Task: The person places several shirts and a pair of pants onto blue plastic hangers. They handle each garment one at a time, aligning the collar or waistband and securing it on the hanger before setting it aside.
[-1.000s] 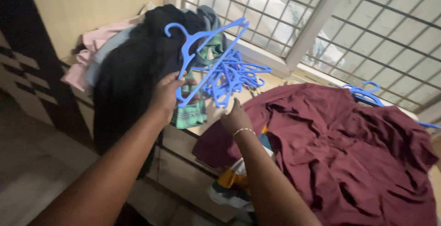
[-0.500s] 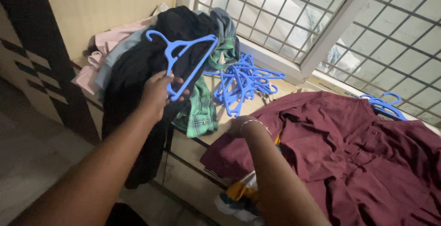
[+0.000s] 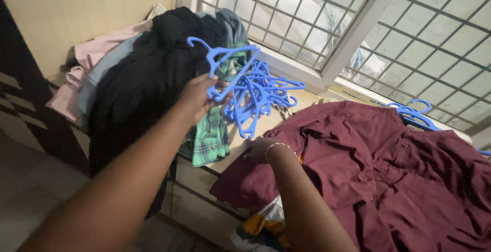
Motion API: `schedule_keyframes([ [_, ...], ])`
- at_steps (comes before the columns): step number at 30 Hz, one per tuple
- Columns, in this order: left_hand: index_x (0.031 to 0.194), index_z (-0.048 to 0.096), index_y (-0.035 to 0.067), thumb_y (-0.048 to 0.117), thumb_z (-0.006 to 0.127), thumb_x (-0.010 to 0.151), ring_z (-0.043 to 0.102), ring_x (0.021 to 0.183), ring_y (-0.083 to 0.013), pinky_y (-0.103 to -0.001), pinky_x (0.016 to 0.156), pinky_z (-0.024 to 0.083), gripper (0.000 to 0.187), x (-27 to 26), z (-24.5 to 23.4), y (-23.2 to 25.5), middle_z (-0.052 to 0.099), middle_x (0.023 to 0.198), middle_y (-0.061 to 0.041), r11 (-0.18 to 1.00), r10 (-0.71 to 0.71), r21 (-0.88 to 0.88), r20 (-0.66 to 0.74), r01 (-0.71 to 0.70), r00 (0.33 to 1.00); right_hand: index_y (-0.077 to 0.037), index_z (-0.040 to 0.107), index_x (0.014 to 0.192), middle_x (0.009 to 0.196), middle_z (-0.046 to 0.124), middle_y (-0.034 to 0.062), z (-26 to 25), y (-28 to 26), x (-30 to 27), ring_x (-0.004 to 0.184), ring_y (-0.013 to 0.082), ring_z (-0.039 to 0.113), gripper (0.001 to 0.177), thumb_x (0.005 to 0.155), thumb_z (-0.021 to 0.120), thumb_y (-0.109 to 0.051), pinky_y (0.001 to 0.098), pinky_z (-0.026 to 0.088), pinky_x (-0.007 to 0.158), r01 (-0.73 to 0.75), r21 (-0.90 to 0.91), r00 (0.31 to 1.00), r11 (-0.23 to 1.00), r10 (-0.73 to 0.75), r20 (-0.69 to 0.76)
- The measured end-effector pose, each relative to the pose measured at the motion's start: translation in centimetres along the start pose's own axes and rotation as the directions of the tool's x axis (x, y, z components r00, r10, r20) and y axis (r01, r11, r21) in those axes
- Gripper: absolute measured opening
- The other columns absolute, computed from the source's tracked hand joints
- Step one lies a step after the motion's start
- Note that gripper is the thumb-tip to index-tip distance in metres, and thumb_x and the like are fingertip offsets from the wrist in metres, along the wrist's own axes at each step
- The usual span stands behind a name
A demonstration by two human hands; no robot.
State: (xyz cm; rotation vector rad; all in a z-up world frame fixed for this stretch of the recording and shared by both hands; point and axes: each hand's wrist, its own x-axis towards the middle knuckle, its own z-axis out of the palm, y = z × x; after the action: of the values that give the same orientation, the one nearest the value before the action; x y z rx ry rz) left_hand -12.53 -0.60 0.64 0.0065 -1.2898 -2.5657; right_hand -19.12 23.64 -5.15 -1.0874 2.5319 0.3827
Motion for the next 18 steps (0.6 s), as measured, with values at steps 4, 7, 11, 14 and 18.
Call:
schedule_keyframes([
  [4, 0.114, 0.059, -0.003, 0.027, 0.050, 0.105, 0.076, 0.093, -0.0319, -0.041, 0.082, 0.066, 0.033, 2.1, 1.1, -2.9, 0.070, 0.101, -0.015, 0.994, -0.107, 0.000, 0.080, 0.107, 0.991, -0.015, 0.058, 0.141, 0.142, 0.059, 0.0164, 0.2, 0.9, 0.4, 0.132, 0.0387, 0.055, 0.058, 0.095, 0.060, -0.050, 0.0470, 0.044, 0.110, 0.033, -0.059, 0.999, 0.998, -0.032, 0.022],
  [7, 0.118, 0.059, 0.004, 0.043, 0.044, 0.107, 0.071, 0.099, -0.0265, -0.042, 0.086, 0.059, 0.043, 4.2, 1.9, -5.1, 0.067, 0.102, -0.011, 0.973, -0.217, 0.093, 0.039, 0.212, 0.975, -0.017, 0.059, 0.141, 0.141, 0.061, 0.0139, 0.6, 1.1, 0.0, 0.129, 0.0364, 0.059, 0.057, 0.094, 0.059, -0.049, 0.0455, 0.048, 0.107, 0.071, -0.067, 0.997, 0.995, -0.073, -0.024],
  [11, 0.134, 0.057, 0.004, 0.047, 0.049, 0.103, 0.056, 0.127, -0.0345, -0.048, 0.100, 0.050, 0.053, 6.1, 1.8, -8.0, 0.064, 0.126, -0.016, 0.960, -0.260, 0.112, 0.015, 0.257, 0.965, -0.022, 0.053, 0.147, 0.145, 0.057, 0.0131, 0.2, 0.6, -1.3, 0.130, 0.0350, 0.058, 0.063, 0.091, 0.063, -0.049, 0.0447, 0.048, 0.106, -0.004, -0.058, 0.999, 0.998, 0.001, -0.052],
  [14, 0.157, 0.018, 0.008, 0.052, 0.064, 0.103, 0.031, 0.150, -0.0296, -0.048, 0.117, 0.025, 0.084, 6.5, 1.5, -9.9, 0.034, 0.161, -0.020, 0.871, -0.217, 0.455, 0.021, 0.184, 0.976, -0.024, 0.046, 0.151, 0.147, 0.055, 0.0129, -0.5, -0.2, -1.6, 0.132, 0.0351, 0.056, 0.065, 0.093, 0.061, -0.051, 0.0468, 0.048, 0.107, -0.028, -0.108, 1.000, 0.994, 0.027, -0.013],
  [18, 0.150, 0.039, 0.003, 0.047, 0.072, 0.088, 0.041, 0.147, -0.0352, -0.044, 0.117, 0.039, 0.083, 5.6, 2.6, -11.5, 0.032, 0.162, -0.026, 0.561, 0.240, 0.799, 0.092, -0.215, 0.966, -0.031, 0.037, 0.155, 0.152, 0.045, 0.0132, 0.0, 0.0, -1.6, 0.136, 0.0403, 0.048, 0.070, 0.092, 0.061, -0.051, 0.0486, 0.042, 0.110, -0.048, -0.094, 0.998, 0.994, 0.045, -0.041],
])
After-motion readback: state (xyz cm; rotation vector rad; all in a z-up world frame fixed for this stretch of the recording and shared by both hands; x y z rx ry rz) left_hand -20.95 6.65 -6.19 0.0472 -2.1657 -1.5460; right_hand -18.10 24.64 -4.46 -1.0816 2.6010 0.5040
